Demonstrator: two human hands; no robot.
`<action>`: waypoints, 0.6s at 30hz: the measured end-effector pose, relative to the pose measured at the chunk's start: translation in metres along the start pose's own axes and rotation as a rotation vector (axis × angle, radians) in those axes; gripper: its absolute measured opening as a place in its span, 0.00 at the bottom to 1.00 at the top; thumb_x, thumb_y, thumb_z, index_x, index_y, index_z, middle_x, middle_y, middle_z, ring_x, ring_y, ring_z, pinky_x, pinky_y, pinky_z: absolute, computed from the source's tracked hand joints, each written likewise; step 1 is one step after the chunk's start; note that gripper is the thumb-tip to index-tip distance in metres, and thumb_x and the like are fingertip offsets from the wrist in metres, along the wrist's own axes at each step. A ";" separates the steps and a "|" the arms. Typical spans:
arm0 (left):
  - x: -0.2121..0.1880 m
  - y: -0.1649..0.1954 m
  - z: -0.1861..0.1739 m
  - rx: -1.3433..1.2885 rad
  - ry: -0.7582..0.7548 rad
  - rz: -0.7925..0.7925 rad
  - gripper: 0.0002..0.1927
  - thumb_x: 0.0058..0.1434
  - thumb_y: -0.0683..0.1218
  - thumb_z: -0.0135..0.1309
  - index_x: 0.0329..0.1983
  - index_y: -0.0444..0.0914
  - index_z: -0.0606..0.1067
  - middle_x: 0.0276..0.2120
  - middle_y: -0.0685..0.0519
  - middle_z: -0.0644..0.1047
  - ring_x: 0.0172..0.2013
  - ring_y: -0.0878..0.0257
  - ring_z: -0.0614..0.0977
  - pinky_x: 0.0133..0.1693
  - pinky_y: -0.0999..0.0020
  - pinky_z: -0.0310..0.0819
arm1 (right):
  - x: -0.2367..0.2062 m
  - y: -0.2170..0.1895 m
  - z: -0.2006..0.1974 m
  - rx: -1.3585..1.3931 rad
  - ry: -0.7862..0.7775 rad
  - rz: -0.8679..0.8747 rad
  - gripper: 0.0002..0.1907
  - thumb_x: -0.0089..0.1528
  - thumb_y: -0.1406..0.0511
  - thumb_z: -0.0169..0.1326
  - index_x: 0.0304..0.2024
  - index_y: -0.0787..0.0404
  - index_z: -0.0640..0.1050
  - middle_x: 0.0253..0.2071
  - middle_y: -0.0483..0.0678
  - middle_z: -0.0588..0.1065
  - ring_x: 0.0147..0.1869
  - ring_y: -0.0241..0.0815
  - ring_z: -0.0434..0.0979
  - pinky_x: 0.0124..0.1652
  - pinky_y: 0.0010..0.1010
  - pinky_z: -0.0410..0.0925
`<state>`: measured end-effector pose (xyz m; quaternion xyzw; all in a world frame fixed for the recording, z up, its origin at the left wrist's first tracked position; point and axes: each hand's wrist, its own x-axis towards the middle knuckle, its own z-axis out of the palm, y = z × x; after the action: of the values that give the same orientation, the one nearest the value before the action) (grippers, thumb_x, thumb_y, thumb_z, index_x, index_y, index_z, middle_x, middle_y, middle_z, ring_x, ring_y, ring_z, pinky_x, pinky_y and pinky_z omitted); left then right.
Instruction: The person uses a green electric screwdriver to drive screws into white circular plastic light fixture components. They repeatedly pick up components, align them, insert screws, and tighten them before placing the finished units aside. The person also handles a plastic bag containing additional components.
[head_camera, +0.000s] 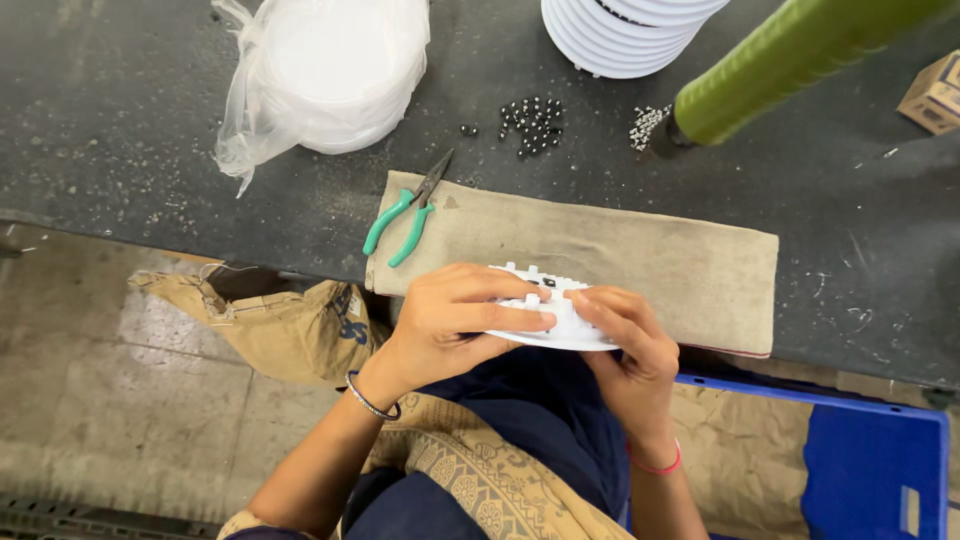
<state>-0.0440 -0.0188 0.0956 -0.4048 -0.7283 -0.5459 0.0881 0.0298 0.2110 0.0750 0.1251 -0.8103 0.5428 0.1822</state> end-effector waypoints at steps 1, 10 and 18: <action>-0.001 -0.001 0.000 -0.004 0.004 0.010 0.15 0.57 0.42 0.66 0.48 0.48 0.82 0.50 0.56 0.83 0.49 0.59 0.86 0.53 0.63 0.80 | 0.001 -0.001 0.001 0.000 -0.006 -0.007 0.23 0.57 0.78 0.62 0.55 0.61 0.79 0.52 0.52 0.79 0.58 0.46 0.80 0.55 0.30 0.74; -0.011 -0.007 0.001 -0.058 0.028 -0.007 0.14 0.56 0.42 0.66 0.45 0.47 0.83 0.48 0.56 0.83 0.47 0.60 0.86 0.49 0.65 0.79 | 0.003 -0.005 0.005 -0.073 -0.024 -0.056 0.24 0.56 0.77 0.64 0.55 0.60 0.79 0.51 0.50 0.79 0.57 0.47 0.80 0.55 0.33 0.74; -0.014 -0.008 -0.001 -0.052 0.034 0.004 0.14 0.56 0.43 0.67 0.46 0.47 0.83 0.48 0.57 0.83 0.47 0.60 0.86 0.49 0.65 0.79 | 0.002 -0.005 0.008 -0.086 -0.028 -0.064 0.25 0.56 0.77 0.63 0.55 0.60 0.79 0.51 0.50 0.78 0.57 0.47 0.80 0.56 0.33 0.73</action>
<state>-0.0411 -0.0271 0.0822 -0.3992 -0.7113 -0.5713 0.0913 0.0289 0.2023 0.0770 0.1508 -0.8308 0.4997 0.1934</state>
